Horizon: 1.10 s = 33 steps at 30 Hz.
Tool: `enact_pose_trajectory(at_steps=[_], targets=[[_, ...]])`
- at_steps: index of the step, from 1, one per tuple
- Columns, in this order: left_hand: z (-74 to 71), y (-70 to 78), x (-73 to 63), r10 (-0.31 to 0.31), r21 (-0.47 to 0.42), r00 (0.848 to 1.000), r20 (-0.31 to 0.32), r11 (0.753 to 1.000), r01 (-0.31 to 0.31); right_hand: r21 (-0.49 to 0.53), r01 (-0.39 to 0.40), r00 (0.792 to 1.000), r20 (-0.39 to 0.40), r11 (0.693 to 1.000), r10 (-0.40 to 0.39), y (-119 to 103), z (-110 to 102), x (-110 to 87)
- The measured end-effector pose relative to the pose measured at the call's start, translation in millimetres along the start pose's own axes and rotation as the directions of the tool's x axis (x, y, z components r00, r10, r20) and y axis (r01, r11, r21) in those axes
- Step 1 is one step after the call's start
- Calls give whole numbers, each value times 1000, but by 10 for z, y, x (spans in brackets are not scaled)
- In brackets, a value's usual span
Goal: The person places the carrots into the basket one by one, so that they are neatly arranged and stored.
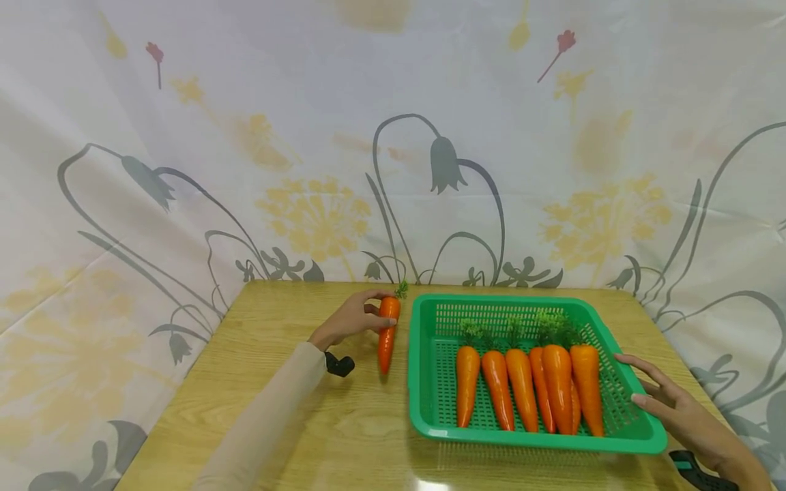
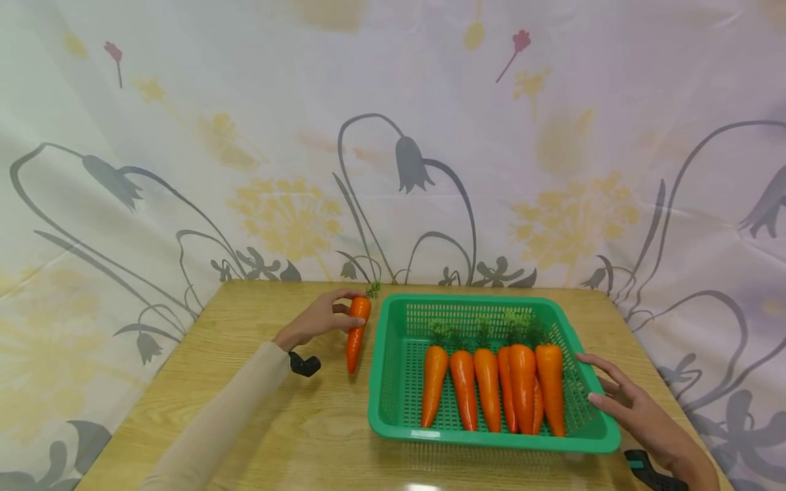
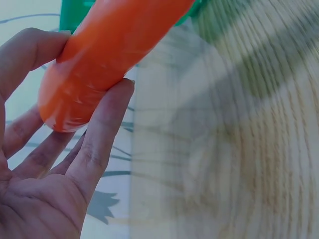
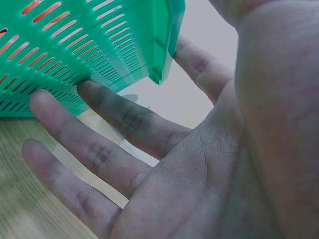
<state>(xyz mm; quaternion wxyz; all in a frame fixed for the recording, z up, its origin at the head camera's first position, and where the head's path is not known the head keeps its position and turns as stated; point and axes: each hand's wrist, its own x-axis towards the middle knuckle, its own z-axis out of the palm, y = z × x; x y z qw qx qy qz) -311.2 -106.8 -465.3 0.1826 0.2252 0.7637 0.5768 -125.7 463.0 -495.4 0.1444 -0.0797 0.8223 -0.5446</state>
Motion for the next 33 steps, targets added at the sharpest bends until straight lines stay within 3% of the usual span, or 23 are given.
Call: enact_pose_trajectory(at_steps=[7, 17, 33], targets=[[-2, 71, -16, 45, 5, 999, 0, 999, -45, -5, 10, 1000, 6, 1000, -10, -5, 3, -7], [34, 232, -58, 61, -35, 998, 14, 998, -61, -27, 3, 1000, -5, 1000, -3, 10, 8, -12], [213, 536, -76, 144, -29, 986, 82, 989, -142, -2, 5, 1000, 5, 1000, -5, 5, 0, 6]])
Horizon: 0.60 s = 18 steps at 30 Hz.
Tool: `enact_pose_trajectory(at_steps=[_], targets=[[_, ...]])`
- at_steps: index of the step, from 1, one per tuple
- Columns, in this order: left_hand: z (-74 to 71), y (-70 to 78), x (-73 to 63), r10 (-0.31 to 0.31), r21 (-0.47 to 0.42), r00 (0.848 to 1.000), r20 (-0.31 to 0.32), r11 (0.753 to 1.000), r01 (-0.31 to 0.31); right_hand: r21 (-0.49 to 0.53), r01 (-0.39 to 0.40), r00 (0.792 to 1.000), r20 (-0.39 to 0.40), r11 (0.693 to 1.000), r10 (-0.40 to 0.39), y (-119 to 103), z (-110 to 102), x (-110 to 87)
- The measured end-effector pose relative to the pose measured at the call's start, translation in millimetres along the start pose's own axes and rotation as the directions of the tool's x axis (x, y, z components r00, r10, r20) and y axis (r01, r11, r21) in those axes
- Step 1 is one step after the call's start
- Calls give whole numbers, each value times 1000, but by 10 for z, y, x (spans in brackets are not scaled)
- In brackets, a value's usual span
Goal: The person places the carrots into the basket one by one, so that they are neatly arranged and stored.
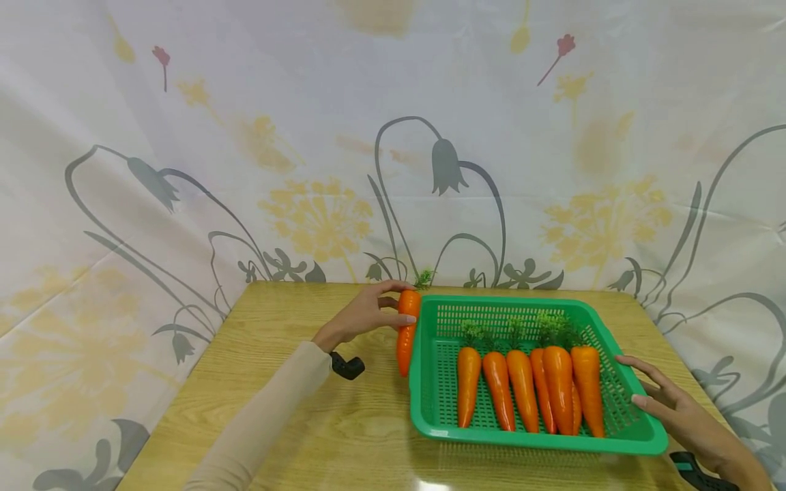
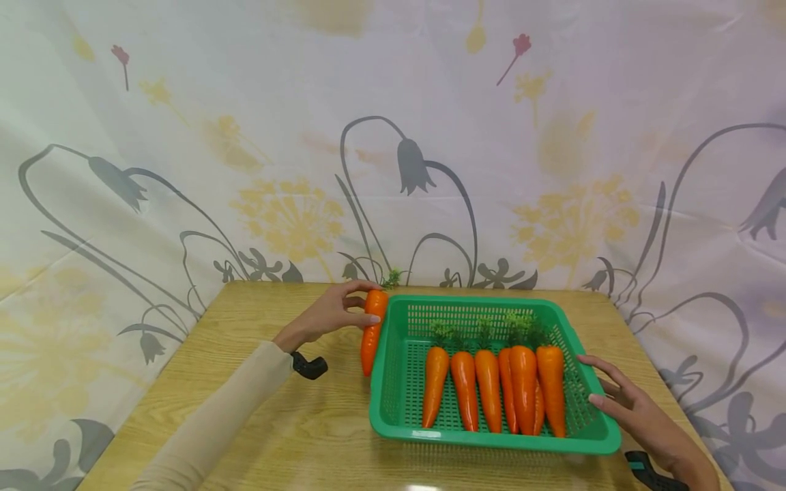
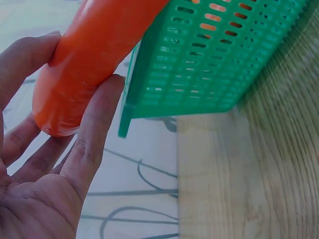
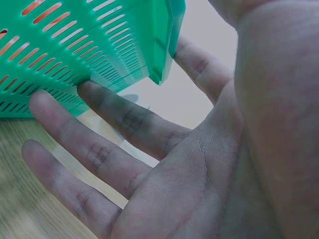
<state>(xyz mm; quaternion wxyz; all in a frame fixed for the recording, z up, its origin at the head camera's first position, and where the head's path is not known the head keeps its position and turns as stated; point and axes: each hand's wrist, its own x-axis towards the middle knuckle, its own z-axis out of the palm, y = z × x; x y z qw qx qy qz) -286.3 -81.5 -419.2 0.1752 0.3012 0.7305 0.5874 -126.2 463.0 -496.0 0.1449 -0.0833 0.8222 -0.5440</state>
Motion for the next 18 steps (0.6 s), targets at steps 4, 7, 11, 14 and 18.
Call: enact_pose_trajectory(at_steps=[4, 7, 11, 14, 18], targets=[[33, 43, 14, 18, 14, 1000, 14, 1000, -18, -5, 3, 1000, -3, 1000, -3, 4, 4, -3], [58, 83, 24, 20, 13, 1000, 20, 1000, -20, 12, -4, 1000, 0, 1000, 4, 3, 1, -4], [106, 134, 55, 22, 7, 999, 36, 1000, -23, 32, -12, 1000, 11, 999, 12, -1, -4, -5], [150, 162, 83, 27, 18, 998, 48, 999, -28, 29, -19, 1000, 9, 999, 18, -7, -2, -5], [217, 191, 124, 28, 23, 998, 63, 999, -30, 16, -13, 1000, -1, 1000, 13, -7, 2, -4]])
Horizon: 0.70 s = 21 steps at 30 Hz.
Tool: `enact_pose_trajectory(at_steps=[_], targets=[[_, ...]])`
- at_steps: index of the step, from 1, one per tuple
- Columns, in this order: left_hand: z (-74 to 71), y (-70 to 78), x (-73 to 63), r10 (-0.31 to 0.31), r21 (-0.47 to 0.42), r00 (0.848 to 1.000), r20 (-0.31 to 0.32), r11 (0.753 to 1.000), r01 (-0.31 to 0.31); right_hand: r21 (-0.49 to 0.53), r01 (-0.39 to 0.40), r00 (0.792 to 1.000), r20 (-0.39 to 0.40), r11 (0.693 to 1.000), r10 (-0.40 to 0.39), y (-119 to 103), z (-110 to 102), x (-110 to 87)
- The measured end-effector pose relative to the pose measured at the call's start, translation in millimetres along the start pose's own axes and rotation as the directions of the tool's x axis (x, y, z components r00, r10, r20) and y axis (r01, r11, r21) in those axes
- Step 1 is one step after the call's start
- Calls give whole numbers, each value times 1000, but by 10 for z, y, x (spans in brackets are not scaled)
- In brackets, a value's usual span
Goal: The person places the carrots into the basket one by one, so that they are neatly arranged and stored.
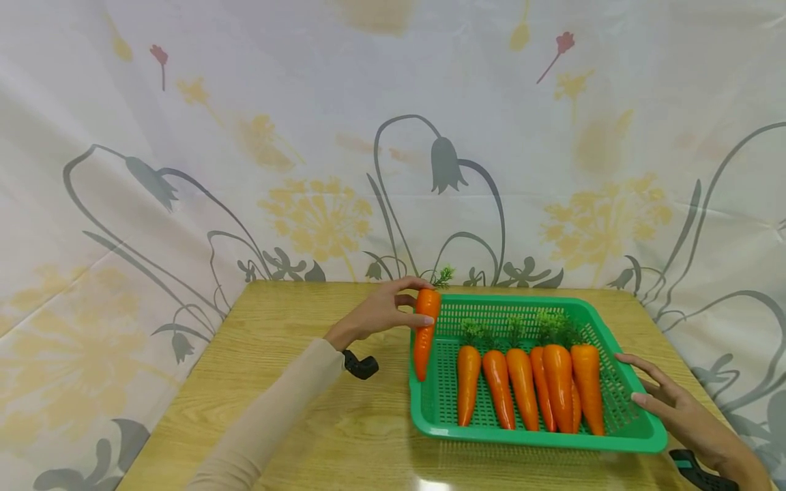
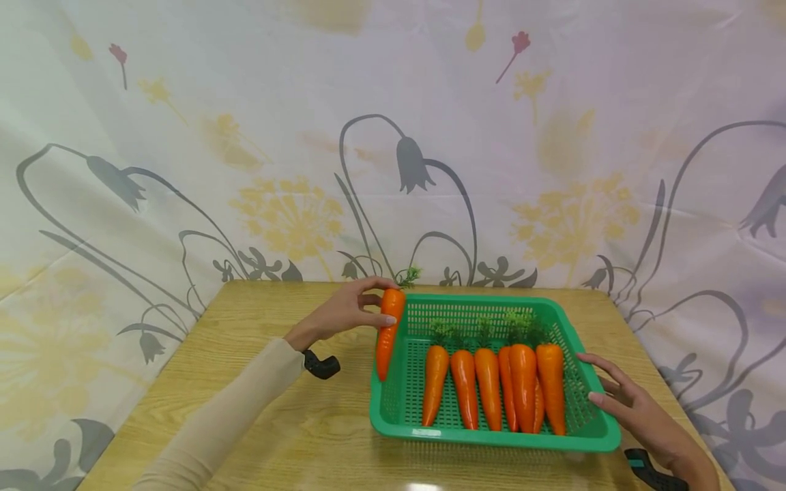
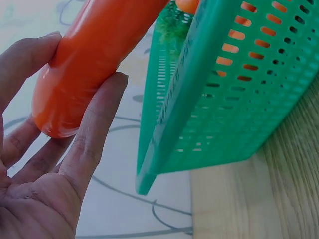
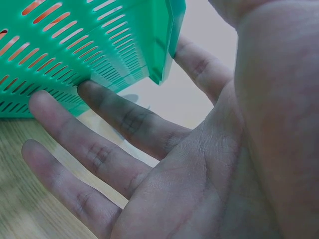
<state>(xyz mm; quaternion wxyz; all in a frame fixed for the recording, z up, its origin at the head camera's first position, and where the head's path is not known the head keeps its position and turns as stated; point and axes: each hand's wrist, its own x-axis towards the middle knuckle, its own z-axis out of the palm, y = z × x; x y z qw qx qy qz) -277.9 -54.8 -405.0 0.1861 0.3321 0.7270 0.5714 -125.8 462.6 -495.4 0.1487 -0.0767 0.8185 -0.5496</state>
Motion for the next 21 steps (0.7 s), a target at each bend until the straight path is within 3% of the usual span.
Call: enact_pose_trajectory(at_steps=[21], targets=[[408, 219, 363, 71, 23, 992, 101, 997, -74, -8, 15, 1000, -5, 1000, -15, -62, 30, -44]])
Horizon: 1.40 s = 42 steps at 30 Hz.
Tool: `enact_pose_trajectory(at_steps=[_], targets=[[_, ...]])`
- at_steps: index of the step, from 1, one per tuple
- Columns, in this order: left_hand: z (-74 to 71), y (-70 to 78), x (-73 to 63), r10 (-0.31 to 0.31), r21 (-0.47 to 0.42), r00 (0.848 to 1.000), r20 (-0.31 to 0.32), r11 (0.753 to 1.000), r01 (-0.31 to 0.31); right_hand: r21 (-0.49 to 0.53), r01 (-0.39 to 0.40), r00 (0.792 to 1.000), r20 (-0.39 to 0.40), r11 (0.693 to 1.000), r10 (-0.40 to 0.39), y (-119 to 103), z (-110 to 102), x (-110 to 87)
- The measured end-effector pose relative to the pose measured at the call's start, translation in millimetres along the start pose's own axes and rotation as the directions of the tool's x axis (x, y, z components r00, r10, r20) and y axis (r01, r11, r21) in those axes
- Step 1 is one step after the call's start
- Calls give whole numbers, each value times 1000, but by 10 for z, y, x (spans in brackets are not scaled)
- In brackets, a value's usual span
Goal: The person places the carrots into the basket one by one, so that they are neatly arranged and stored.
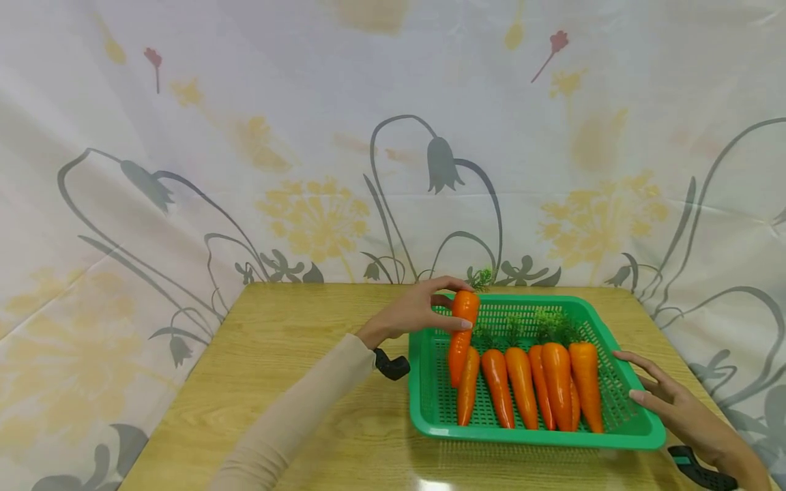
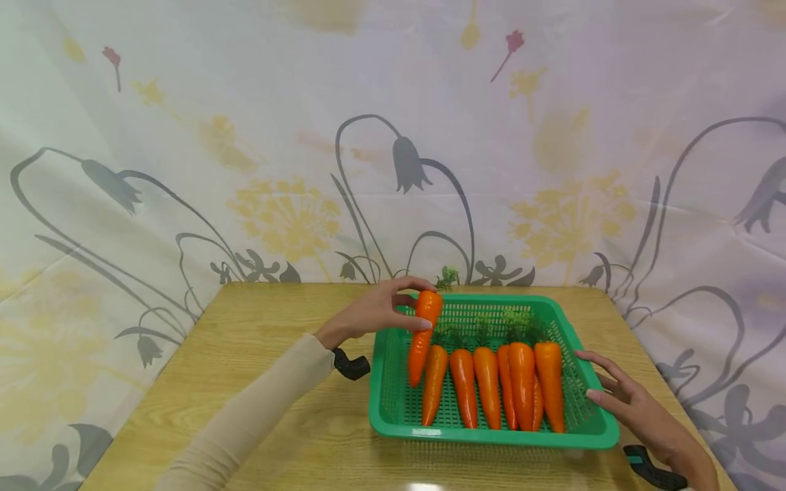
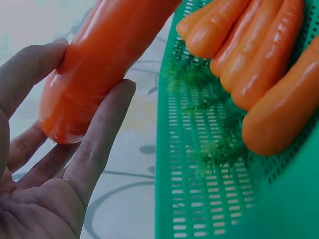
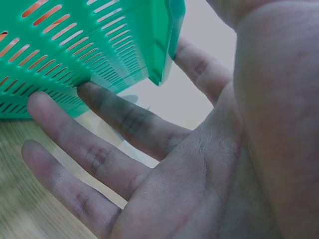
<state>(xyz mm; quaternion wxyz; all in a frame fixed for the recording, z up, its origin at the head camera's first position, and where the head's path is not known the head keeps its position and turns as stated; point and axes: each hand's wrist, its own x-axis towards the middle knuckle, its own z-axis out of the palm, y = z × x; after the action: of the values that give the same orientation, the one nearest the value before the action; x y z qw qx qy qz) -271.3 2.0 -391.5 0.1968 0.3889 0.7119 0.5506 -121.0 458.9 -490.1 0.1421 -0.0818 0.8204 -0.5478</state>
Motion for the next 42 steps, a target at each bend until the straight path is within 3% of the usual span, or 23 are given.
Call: enact_pose_trajectory(at_steps=[5, 10, 20, 30, 37, 42], targets=[[117, 14, 107, -5, 13, 1000, 24, 1000, 5, 4, 24, 1000, 0, 1000, -24, 20, -3, 3], [209, 17, 200, -2, 25, 999, 42, 1000, 1, -64, 64, 997, -28, 996, -66, 32, -9, 12], [407, -11, 385, -36, -49, 997, 72, 998, 39, -51, 58, 998, -31, 997, -60, 8, 8, -12], [677, -43, 555, -137, 23, 987, 79, 991, 135, -9, 20, 1000, -15, 1000, -20, 18, -6, 7], [837, -79, 655, -208, 155, 977, 42, 968, 199, 39, 13, 1000, 6, 999, -13, 30, -38, 28], [920, -117, 687, -238, 166, 971, 7, 958, 233, 31, 15, 1000, -1, 999, -15, 46, -32, 29]])
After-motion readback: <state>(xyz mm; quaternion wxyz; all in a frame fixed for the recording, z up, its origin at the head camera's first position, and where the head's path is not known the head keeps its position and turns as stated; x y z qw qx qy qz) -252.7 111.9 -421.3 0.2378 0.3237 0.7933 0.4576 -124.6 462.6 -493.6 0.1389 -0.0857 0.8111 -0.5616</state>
